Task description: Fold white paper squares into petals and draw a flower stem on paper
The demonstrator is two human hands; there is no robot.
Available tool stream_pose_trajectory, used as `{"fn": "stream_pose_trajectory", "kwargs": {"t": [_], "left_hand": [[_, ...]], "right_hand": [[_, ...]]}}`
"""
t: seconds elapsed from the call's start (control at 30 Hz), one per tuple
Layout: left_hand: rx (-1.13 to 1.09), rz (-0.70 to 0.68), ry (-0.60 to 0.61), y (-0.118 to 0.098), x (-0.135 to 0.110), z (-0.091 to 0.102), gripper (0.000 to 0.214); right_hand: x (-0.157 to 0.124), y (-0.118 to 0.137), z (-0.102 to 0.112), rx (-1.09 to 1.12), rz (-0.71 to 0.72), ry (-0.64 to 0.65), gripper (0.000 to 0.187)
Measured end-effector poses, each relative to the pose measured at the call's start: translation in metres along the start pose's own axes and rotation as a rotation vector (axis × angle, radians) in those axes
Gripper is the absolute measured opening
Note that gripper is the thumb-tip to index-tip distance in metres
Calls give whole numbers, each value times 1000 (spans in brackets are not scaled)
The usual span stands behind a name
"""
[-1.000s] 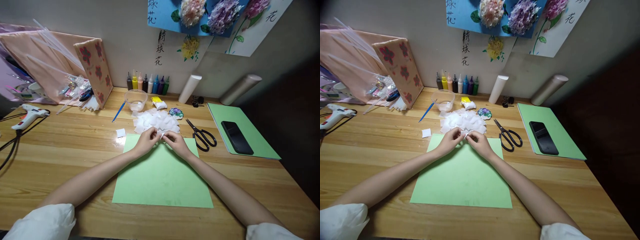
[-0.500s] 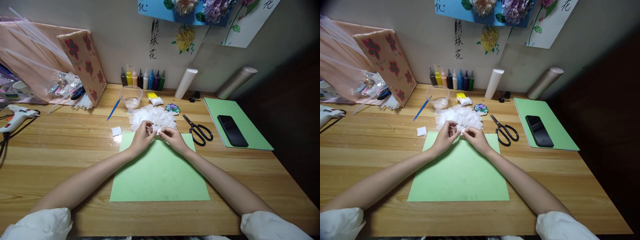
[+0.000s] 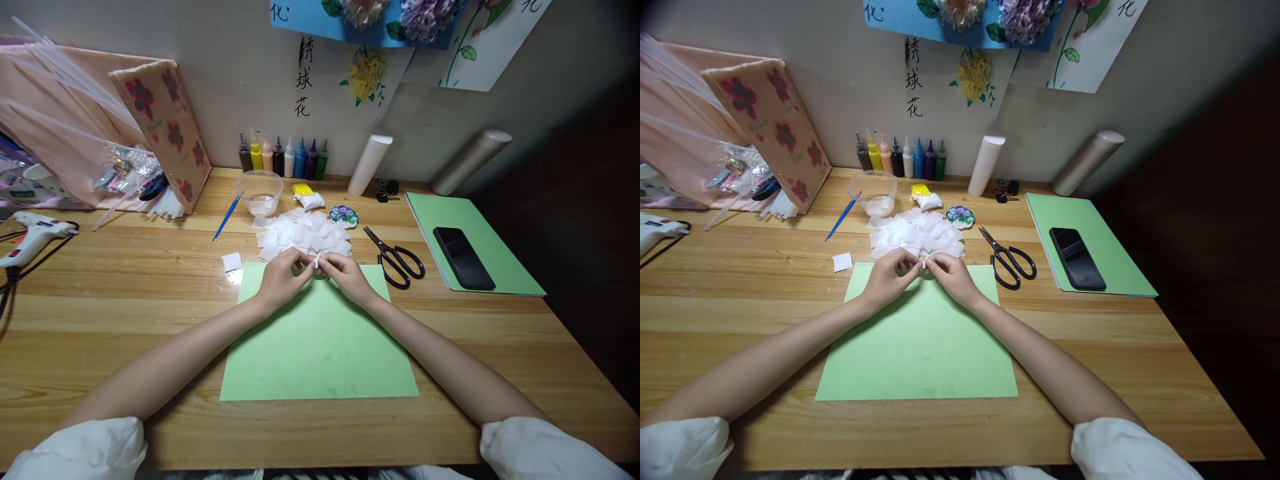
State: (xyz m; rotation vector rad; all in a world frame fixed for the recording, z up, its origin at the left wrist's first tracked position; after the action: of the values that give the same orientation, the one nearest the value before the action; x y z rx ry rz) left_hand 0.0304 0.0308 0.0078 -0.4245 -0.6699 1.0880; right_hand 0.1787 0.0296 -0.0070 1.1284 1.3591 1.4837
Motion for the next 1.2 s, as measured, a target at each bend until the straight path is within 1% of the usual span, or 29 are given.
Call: {"fn": "stream_pose_trajectory", "kwargs": {"t": [0.13, 0.33, 0.57, 0.87, 1.2], "left_hand": [[-14, 14, 0, 1, 0, 0, 13], [8, 27, 1, 1, 0, 1, 13], [5, 36, 1, 3, 1, 1, 13], [5, 40, 17, 3, 1, 1, 13], [87, 44, 14, 0, -2, 2, 14]], "right_hand": [[0, 0, -1, -8, -4, 15, 28], [-1, 3, -2, -92, 24, 22, 23], [-1, 2, -2, -135, 39, 50, 17], [-1, -1, -1, -120, 33, 31, 16], [-2, 3, -2, -129, 18, 31, 18]]}}
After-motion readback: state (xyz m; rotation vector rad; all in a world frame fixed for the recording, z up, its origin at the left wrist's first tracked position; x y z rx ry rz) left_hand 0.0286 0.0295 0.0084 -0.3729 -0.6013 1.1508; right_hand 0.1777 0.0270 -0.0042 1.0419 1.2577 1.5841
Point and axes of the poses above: each hand's wrist, its own x-axis towards the middle knuckle, its own z-axis out of the back of the hand, y = z × x, the point moved 4 cm from there along x, towards the middle knuckle, and after that the axes turned 12 degrees about x, right-handed, at the moved point
